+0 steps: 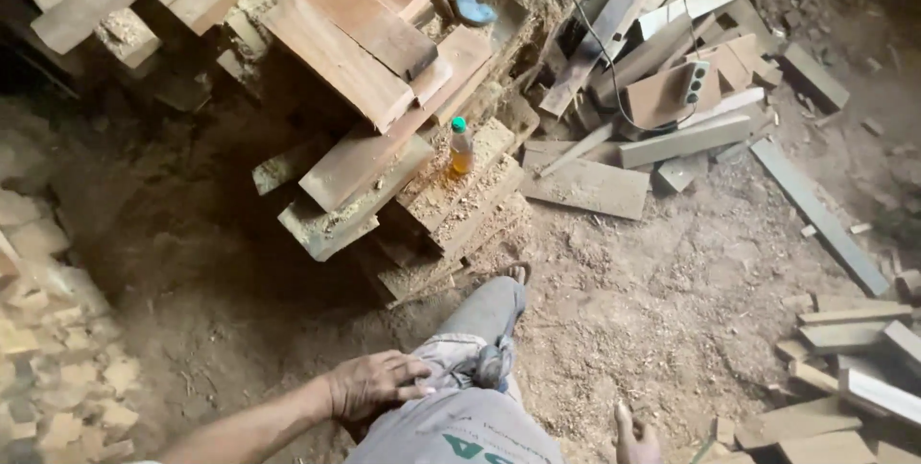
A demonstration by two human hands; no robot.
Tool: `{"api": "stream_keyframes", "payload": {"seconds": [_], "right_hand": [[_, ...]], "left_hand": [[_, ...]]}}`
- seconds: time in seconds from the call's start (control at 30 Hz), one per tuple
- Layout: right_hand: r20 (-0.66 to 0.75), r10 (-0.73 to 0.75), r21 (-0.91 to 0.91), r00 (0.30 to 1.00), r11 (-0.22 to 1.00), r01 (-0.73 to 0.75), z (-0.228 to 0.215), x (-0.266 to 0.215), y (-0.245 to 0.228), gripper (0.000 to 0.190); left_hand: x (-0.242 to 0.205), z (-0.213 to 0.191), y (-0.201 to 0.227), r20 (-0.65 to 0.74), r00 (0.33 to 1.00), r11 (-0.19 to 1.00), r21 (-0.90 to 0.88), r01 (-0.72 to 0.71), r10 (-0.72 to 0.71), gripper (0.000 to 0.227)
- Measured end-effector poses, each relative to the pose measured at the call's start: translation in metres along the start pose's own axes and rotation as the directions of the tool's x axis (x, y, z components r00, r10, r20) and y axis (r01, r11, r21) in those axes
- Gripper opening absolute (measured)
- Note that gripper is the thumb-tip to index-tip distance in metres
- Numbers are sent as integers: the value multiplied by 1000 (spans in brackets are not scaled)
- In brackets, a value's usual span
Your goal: Sharpening a mortise chain using a specialized grinding machine and making adjustments with a wrench.
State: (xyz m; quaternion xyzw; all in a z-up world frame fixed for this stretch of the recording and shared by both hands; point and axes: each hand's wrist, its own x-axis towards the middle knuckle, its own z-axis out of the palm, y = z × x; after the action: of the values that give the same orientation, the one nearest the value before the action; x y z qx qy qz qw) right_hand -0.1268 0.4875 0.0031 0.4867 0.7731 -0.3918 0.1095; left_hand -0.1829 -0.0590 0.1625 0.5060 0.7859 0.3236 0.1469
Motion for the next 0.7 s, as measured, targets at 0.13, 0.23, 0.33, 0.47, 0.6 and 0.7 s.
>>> {"api": "stream_keyframes", "payload": {"seconds": [0.13,0.23,0.33,0.47,0.6,0.7], "right_hand": [[178,-163,353,970,931,92,33,46,-128,46],[381,-161,105,911,986,130,37,41,-245,45],[509,-137,-24,850,985,173,42,57,-345,47],[583,-186,-136,791,938,320,48,105,-433,44],[601,-272,-111,751,903,415,50,132,-529,44],[555,-359,35,750,911,411,72,191,-571,39]], "left_hand": [[29,4,-18,-83,997,995,-97,-2,-6,65],[60,10,-38,-76,997,996,-89,22,-29,106],[105,4,-54,-146,986,995,-66,68,-77,65],[160,-15,-54,-191,967,983,-105,149,-167,57],[200,-26,-62,-384,903,981,-46,188,-192,42],[210,-5,-67,-235,802,807,-399,436,-549,55]]}}
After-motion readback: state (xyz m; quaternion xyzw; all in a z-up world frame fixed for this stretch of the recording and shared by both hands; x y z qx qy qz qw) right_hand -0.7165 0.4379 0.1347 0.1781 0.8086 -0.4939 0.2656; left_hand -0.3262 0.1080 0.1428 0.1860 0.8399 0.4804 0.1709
